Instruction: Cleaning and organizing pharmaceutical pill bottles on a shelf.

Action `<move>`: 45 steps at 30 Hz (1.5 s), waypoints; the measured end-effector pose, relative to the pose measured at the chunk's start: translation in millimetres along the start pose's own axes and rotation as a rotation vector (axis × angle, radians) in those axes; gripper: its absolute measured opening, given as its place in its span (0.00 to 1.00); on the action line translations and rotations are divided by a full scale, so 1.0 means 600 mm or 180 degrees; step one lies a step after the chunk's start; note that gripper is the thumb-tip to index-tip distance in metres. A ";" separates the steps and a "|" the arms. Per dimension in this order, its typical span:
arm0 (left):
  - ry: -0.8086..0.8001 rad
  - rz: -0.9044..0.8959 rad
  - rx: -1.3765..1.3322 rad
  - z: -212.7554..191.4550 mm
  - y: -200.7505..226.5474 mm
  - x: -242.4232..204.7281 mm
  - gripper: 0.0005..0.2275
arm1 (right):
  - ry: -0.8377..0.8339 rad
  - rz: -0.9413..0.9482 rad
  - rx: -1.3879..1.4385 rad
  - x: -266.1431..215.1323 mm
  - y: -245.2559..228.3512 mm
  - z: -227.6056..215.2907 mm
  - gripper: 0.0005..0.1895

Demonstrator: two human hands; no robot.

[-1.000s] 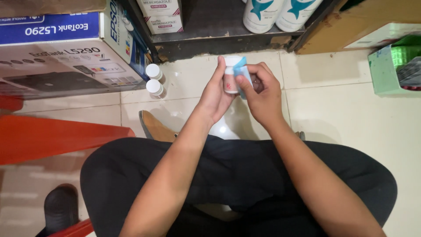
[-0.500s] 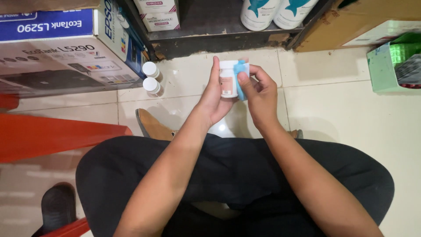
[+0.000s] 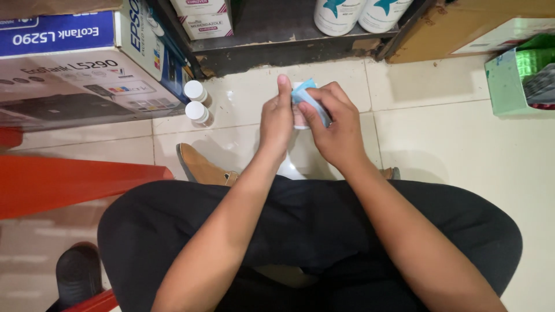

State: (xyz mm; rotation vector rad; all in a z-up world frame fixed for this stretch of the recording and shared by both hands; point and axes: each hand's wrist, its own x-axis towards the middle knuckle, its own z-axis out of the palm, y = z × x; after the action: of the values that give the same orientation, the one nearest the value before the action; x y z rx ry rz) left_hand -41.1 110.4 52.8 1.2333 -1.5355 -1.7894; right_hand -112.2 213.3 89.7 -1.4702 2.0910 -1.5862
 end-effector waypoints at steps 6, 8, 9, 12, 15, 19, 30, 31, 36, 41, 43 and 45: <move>-0.1009 -0.0905 -0.1767 -0.004 0.040 -0.025 0.35 | 0.0496 0.0487 0.0730 -0.007 0.004 0.011 0.07; -0.1581 -0.0811 -0.2108 -0.001 0.023 -0.016 0.35 | 0.0543 0.0660 0.0996 -0.009 0.001 0.011 0.09; -0.1591 -0.0808 -0.2103 0.000 0.019 -0.013 0.35 | 0.0553 0.0657 0.0994 -0.009 0.002 0.012 0.09; -0.2059 -0.0775 -0.2561 -0.003 0.028 -0.021 0.25 | 0.0666 0.1181 0.1769 -0.014 -0.008 0.016 0.13; -0.2094 -0.0912 -0.2917 -0.004 0.065 -0.037 0.23 | 0.0735 0.1372 0.2495 -0.010 -0.020 0.017 0.10; -0.1543 -0.0970 -0.2735 0.011 0.018 0.003 0.30 | 0.0777 0.0871 0.1508 -0.007 -0.004 0.018 0.10; -0.1220 -0.0864 -0.2670 0.024 -0.027 0.004 0.34 | 0.0247 -0.0426 -0.0138 -0.003 0.001 0.000 0.03; -0.1146 -0.0883 -0.2738 0.022 -0.023 0.001 0.31 | 0.0195 -0.0351 -0.0068 -0.009 -0.007 0.004 0.04; -0.1273 -0.0407 -0.2517 0.009 -0.042 0.013 0.27 | 0.0057 0.0076 0.0394 -0.014 0.055 -0.016 0.03; -0.0740 0.1288 0.0435 -0.011 -0.007 0.001 0.27 | 0.0755 0.0894 0.0921 0.017 0.057 -0.075 0.04; -0.0737 0.1413 0.0462 0.000 -0.019 0.002 0.28 | 0.0333 0.0581 0.0715 0.018 0.034 -0.079 0.04; -0.0739 0.1534 0.0512 0.002 -0.031 0.007 0.28 | -0.0076 0.0279 0.0526 0.018 0.033 -0.080 0.04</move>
State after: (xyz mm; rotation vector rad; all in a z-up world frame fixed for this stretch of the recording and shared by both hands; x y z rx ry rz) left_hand -40.3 112.5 33.9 0.6514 -1.9398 -1.5473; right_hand -158.7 236.5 99.2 -1.3187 1.9313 -1.6552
